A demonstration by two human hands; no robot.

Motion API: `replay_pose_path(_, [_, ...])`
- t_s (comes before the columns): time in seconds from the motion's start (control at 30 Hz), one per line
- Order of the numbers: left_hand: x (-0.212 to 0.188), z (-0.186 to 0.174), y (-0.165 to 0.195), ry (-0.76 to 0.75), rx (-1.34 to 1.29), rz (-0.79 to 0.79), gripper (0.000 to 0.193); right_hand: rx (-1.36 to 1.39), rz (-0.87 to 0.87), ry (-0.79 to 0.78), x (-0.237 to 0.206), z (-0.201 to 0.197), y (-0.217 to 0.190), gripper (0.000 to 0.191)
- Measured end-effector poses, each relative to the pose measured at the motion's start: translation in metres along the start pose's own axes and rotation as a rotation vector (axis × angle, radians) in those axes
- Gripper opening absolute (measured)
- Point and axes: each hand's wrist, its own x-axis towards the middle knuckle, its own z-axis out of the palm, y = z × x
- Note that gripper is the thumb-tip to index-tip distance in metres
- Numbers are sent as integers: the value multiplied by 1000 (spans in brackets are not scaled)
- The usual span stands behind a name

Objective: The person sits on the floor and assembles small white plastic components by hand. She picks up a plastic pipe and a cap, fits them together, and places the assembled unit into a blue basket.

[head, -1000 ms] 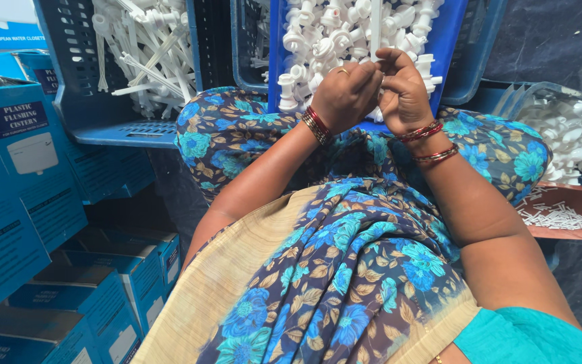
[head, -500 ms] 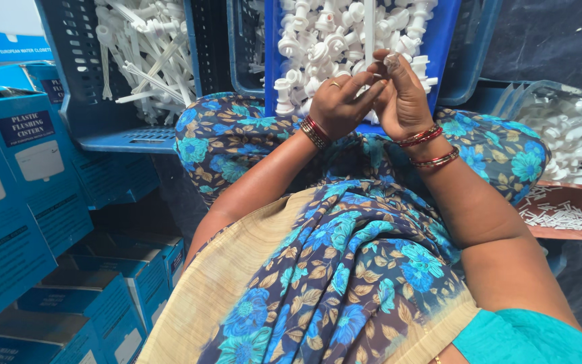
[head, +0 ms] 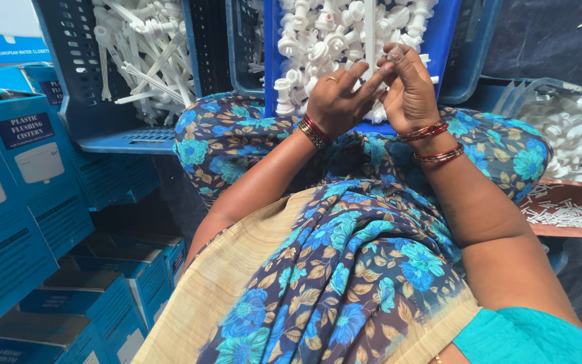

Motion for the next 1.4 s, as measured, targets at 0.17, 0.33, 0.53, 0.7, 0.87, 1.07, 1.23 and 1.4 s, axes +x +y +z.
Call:
replay_pose_path(0.17, [-11, 9, -4, 3, -51, -116, 47, 12, -7, -60, -3, 3, 5, 41])
replay_pose_path(0.33, [-13, 14, -4, 26, -114, -83, 49, -65, -18, 36, 2, -5, 6, 42])
replay_pose_path(0.53, [-8, 7, -3, -83, 3, -40, 64, 47, 29, -49, 3, -13, 10, 43])
replay_pose_path(0.7, [-4, 8, -2, -45, -208, -78, 65, 246, 191, -184, 1, -12, 10, 49])
replay_pose_path(0.87, [-7, 8, -3, -42, -235, -80, 67, 265, 198, -255, -6, -5, 7, 50])
replay_pose_path(1.07, [-6, 8, -5, -58, -218, -69, 65, 199, 187, -272, -11, 1, -1, 56])
replay_pose_path(1.23, [-5, 10, -7, -84, -179, -65, 62, 160, 181, -279, -11, 6, -6, 62])
replay_pose_path(1.4, [-4, 6, -14, -128, -156, -202, 44, 79, 117, -294, -10, 11, -2, 58])
